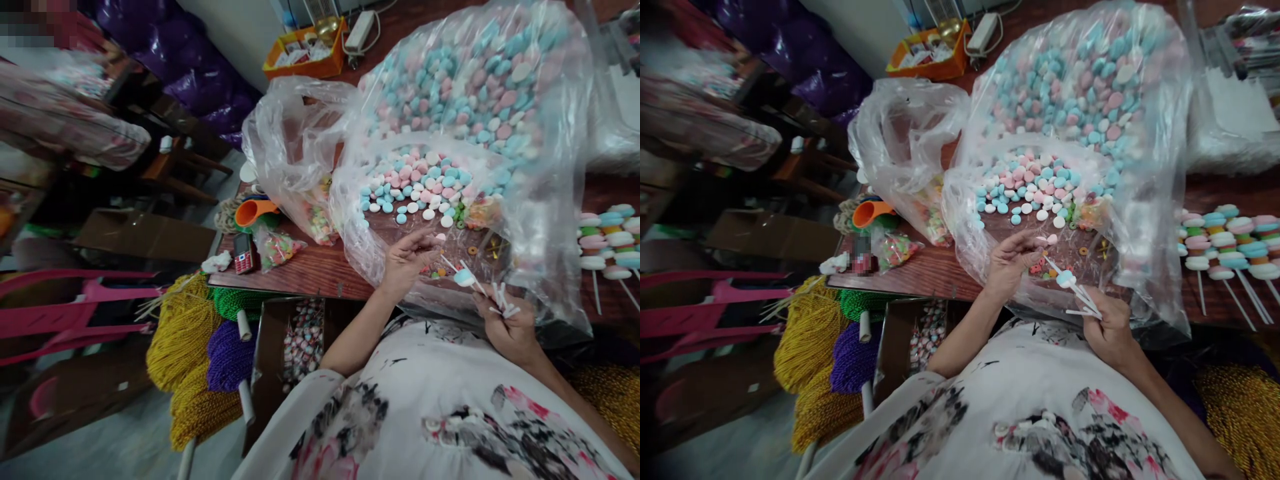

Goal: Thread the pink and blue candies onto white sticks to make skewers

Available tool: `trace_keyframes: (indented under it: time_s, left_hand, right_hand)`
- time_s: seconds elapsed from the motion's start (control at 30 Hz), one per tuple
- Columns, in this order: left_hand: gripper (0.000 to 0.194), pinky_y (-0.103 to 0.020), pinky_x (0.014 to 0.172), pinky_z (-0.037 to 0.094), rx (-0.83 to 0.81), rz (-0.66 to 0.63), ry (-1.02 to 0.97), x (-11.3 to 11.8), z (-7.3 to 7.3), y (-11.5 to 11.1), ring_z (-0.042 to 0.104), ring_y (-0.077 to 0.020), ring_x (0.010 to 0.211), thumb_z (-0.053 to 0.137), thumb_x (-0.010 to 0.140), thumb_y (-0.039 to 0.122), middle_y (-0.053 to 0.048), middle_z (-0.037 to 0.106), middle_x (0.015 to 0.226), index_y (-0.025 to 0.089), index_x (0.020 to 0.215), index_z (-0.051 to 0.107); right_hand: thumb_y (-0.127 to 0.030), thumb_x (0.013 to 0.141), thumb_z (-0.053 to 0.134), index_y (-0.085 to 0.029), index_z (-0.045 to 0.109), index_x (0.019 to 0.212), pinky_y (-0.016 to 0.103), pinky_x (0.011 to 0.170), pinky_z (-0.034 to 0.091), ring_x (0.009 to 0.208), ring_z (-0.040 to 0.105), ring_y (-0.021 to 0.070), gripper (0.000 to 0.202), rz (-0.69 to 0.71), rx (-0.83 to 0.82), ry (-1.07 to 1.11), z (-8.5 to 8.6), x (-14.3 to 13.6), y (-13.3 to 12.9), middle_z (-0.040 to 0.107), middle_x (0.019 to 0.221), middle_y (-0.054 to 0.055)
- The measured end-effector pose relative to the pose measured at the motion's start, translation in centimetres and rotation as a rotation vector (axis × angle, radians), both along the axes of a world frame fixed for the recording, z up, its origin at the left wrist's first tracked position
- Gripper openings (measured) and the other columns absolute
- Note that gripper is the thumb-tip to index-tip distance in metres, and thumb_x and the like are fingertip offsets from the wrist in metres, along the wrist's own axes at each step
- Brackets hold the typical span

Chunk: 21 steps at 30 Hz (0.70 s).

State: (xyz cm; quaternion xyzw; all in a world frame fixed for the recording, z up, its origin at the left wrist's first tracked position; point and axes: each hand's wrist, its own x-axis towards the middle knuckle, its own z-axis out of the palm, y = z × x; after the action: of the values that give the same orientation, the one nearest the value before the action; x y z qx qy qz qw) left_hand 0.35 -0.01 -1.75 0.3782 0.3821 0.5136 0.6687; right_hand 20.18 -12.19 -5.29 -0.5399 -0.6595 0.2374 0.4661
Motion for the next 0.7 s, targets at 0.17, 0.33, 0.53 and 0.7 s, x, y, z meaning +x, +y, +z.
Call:
trace_keyframes:
  time_s: [0.17, 0.33, 0.53, 0.7]
  left_hand:
    - [0.051, -0.027, 0.08, 0.061, -0.057, -0.062, -0.037, -0.3, -0.2, 0.1, 0.077, -0.0165, 0.087, 0.095, 0.062, 0.033, -0.003, 0.08, 0.091, 0.022, 0.109, 0.076]
    - [0.051, -0.025, 0.075, 0.059, -0.083, -0.125, -0.071, -0.8, 0.3, 0.1, 0.077, -0.0177, 0.086, 0.094, 0.065, 0.035, -0.004, 0.081, 0.091, 0.022, 0.11, 0.075]
    - [0.055, -0.025, 0.076, 0.058, -0.129, -0.18, -0.122, 0.5, 0.2, -1.6, 0.075, -0.0147, 0.079, 0.096, 0.061, 0.032, -0.002, 0.08, 0.088, 0.022, 0.111, 0.075]
    - [0.079, -0.03, 0.082, 0.056, -0.109, -0.245, -0.019, 1.5, -0.5, -2.4, 0.073, -0.0166, 0.085, 0.091, 0.07, 0.04, -0.002, 0.078, 0.09, 0.025, 0.141, 0.058]
  right_hand:
    - [-0.01, 0.086, 0.061, -0.025, 0.069, 0.127, 0.032, 0.068, 0.06, 0.076, 0.075, 0.0214, 0.045, 0.051, 0.103, -0.096, 0.4, 0.8, 0.0, 0.08, 0.103, 0.007]
    - [-0.007, 0.086, 0.061, -0.024, 0.07, 0.123, 0.028, 0.062, 0.057, 0.069, 0.072, 0.0192, 0.042, 0.018, 0.103, -0.118, 0.5, 0.9, 0.0, 0.079, 0.094, 0.006]
    - [-0.015, 0.093, 0.061, -0.023, 0.071, 0.118, 0.025, 0.06, 0.051, 0.061, 0.062, 0.0135, 0.028, -0.011, -0.065, 0.069, 0.3, -0.3, 0.1, 0.072, 0.079, 0.001]
    - [-0.025, 0.095, 0.062, -0.02, 0.072, 0.1, 0.025, 0.056, 0.043, 0.056, 0.052, 0.0115, 0.012, -0.046, -0.189, 0.269, 0.4, -1.2, 0.7, 0.059, 0.065, -0.003]
